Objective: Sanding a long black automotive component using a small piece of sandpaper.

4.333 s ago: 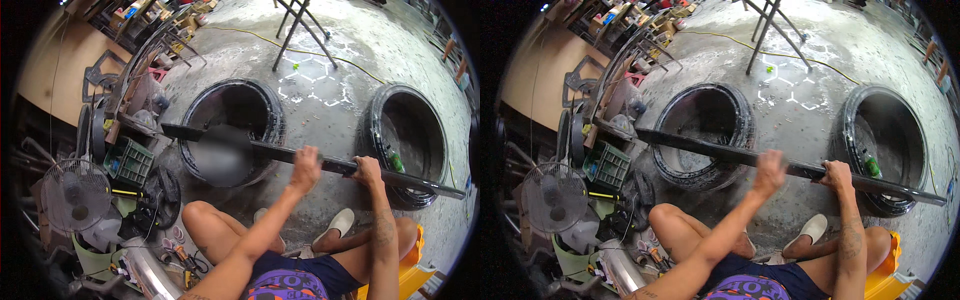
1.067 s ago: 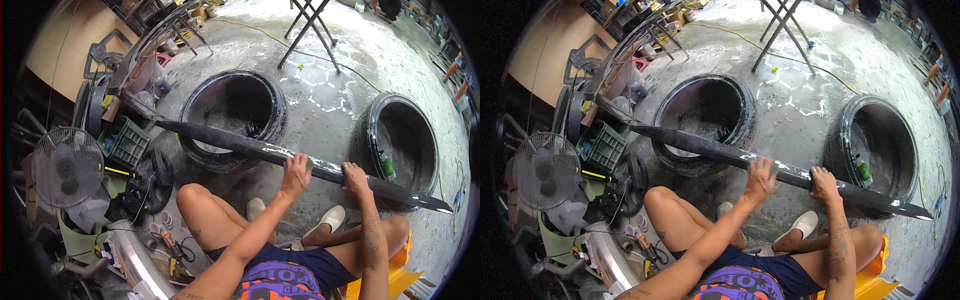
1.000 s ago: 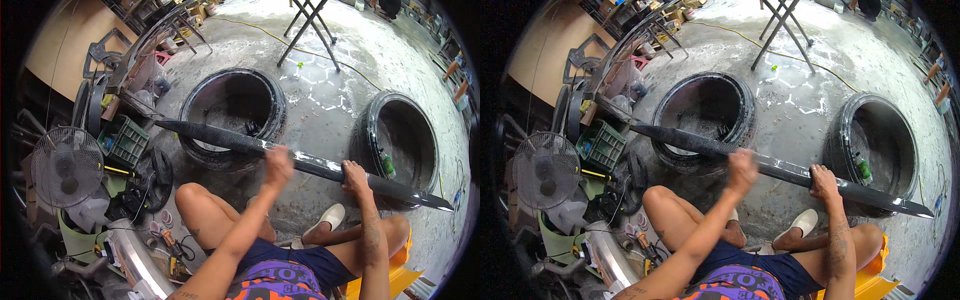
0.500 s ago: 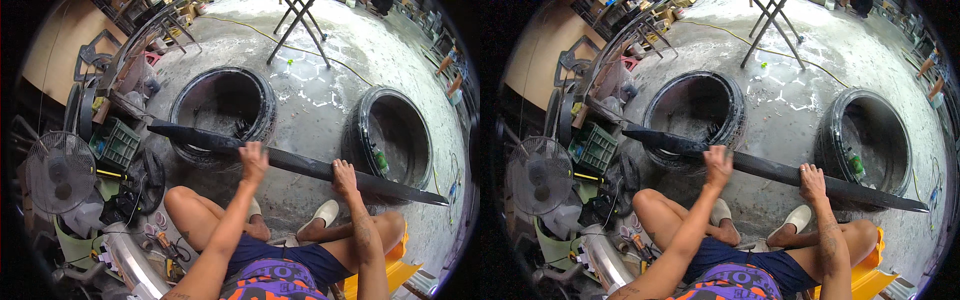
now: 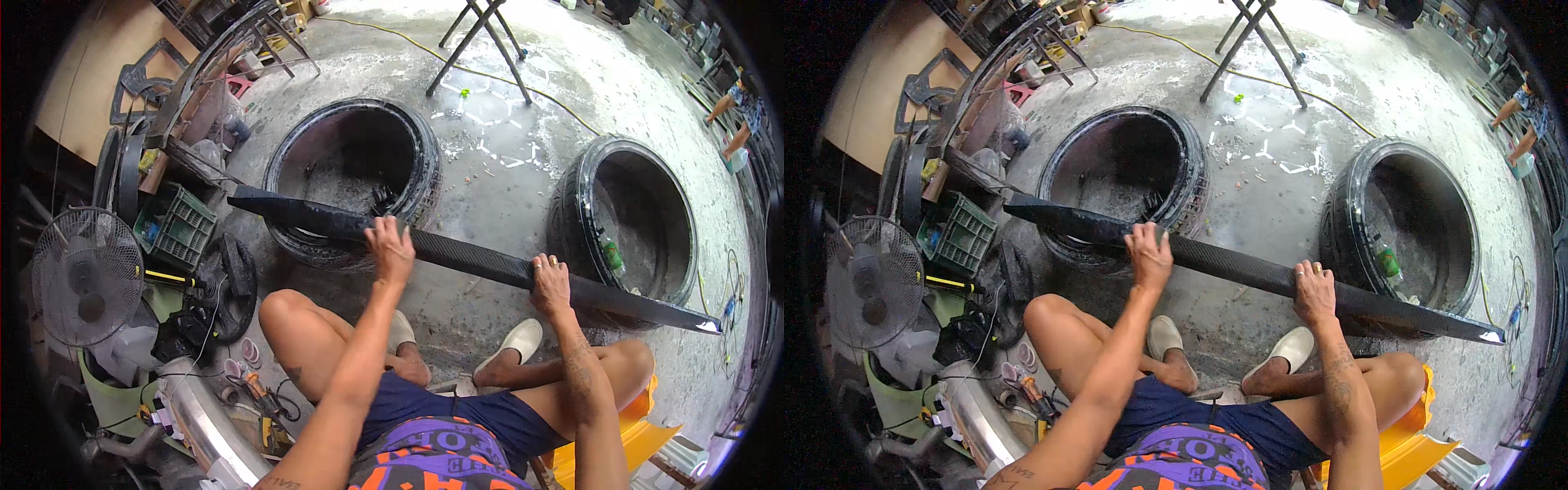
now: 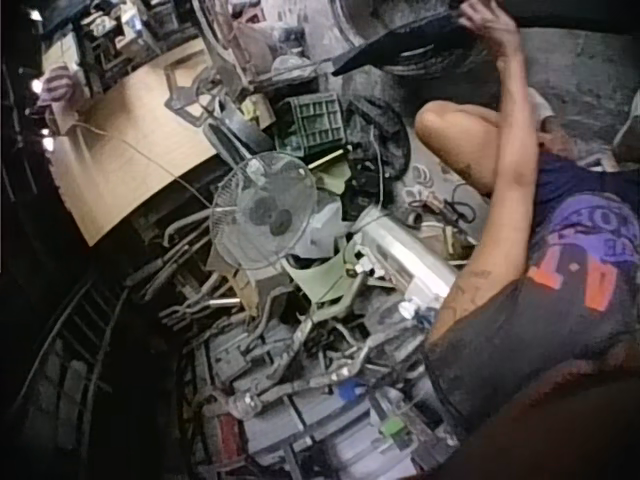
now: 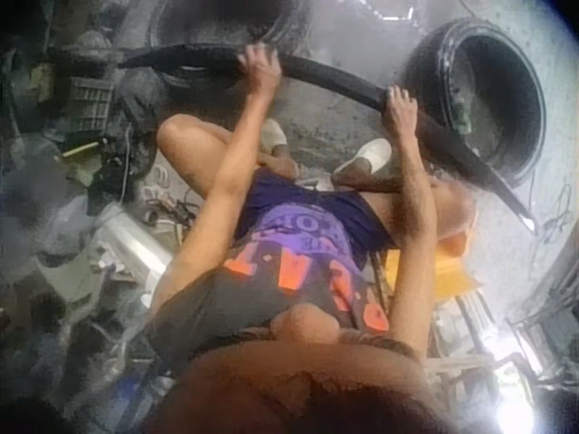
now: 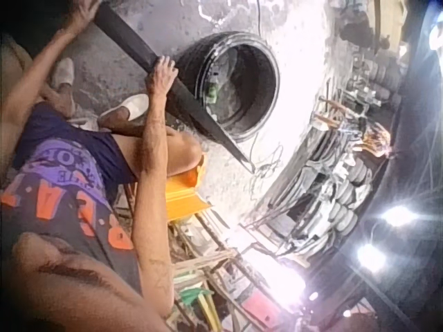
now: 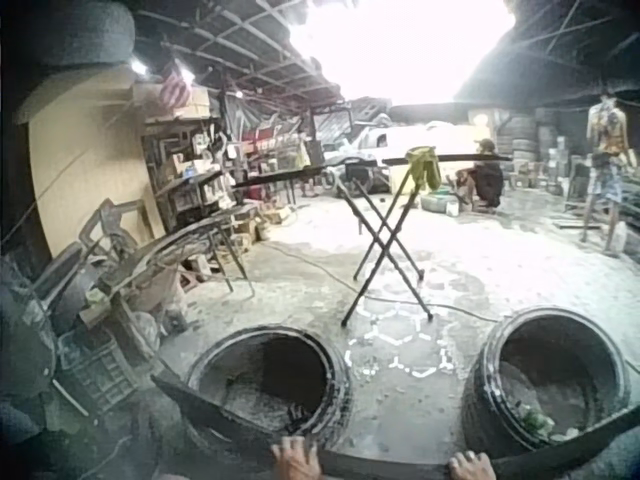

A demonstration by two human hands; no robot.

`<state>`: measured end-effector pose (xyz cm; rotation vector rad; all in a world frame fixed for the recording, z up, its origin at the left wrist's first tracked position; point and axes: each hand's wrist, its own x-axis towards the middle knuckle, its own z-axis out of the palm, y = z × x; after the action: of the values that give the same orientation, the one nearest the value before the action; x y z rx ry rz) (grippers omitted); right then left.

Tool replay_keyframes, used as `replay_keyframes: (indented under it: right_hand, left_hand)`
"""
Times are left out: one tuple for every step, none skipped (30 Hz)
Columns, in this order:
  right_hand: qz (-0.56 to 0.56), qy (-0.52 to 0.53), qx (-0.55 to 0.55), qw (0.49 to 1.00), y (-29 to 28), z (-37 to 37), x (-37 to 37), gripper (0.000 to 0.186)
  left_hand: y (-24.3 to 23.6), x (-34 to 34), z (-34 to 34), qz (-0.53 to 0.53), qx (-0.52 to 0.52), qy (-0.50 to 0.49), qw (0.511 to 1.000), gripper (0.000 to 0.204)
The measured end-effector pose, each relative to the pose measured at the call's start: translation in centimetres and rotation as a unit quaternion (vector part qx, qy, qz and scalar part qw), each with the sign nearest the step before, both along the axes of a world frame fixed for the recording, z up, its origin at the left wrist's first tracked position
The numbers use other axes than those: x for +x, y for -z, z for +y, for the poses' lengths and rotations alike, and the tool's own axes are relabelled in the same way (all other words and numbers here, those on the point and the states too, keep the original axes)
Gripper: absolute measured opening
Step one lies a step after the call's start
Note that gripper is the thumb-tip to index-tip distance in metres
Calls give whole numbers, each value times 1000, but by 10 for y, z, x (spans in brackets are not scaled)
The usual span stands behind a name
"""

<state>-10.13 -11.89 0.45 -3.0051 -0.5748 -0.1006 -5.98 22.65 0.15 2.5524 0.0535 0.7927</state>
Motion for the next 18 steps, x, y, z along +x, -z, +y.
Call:
replay_keyframes:
  right_hand:
    - [-7,0,-8,1000,2,-1,-3,33]
    - [-19,-5,-15,1000,3,2,-1,33]
    - [-22,-15,-11,1000,5,1,0,33]
    - [-22,-16,-8,1000,4,3,0,33]
    - [-20,-4,-12,1000,6,-7,0,33]
    - [-30,-13,5,999,6,-12,1,33]
    - [-43,-20,11,999,7,-14,1,34]
    - [-48,-26,8,998,2,-5,4,34]
    - [-50,-26,0,998,1,-3,4,34]
    - [-54,-30,-1,998,3,-6,2,34]
    - [-59,-15,-9,998,4,-11,0,33]
    - [-66,-6,-13,998,4,-13,0,33]
    - [-77,-18,-7,997,3,-9,3,33]
    - [-76,-19,1,997,3,-10,7,33]
    - [-73,-17,7,997,3,-14,10,33]
    - [-75,-24,15,997,0,-27,13,34]
    - [-71,-3,1,997,7,-49,19,41]
    - [-46,1,-2,999,-4,-47,19,45]
  left_hand:
    - [2,-7,-23,18,-14,3,1000,15]
    - [10,-15,-54,-23,23,66,997,20]
    - [10,-27,-103,-20,1,100,995,22]
    - [19,-37,-139,44,-16,148,988,21]
    - [11,-45,-168,33,-50,174,983,18]
    - [-1,-50,-180,19,-80,191,978,17]
    - [7,-39,-160,14,-78,182,980,17]
    - [23,-21,-114,46,-54,161,984,18]
    - [28,-8,-75,81,-35,145,986,20]
    - [18,2,-41,51,-3,94,994,20]
    - [6,13,-5,18,29,45,998,19]
    - [-2,20,30,33,73,-1,997,22]
    - [-4,25,70,9,50,-73,996,21]
    - [-3,25,105,0,30,-133,991,24]
    - [-3,24,131,-7,7,-188,982,26]
    - [-7,24,146,-25,-60,-192,979,29]
    - [-9,26,154,-42,-131,-184,973,32]
    - [-11,20,166,-71,-138,-188,970,37]
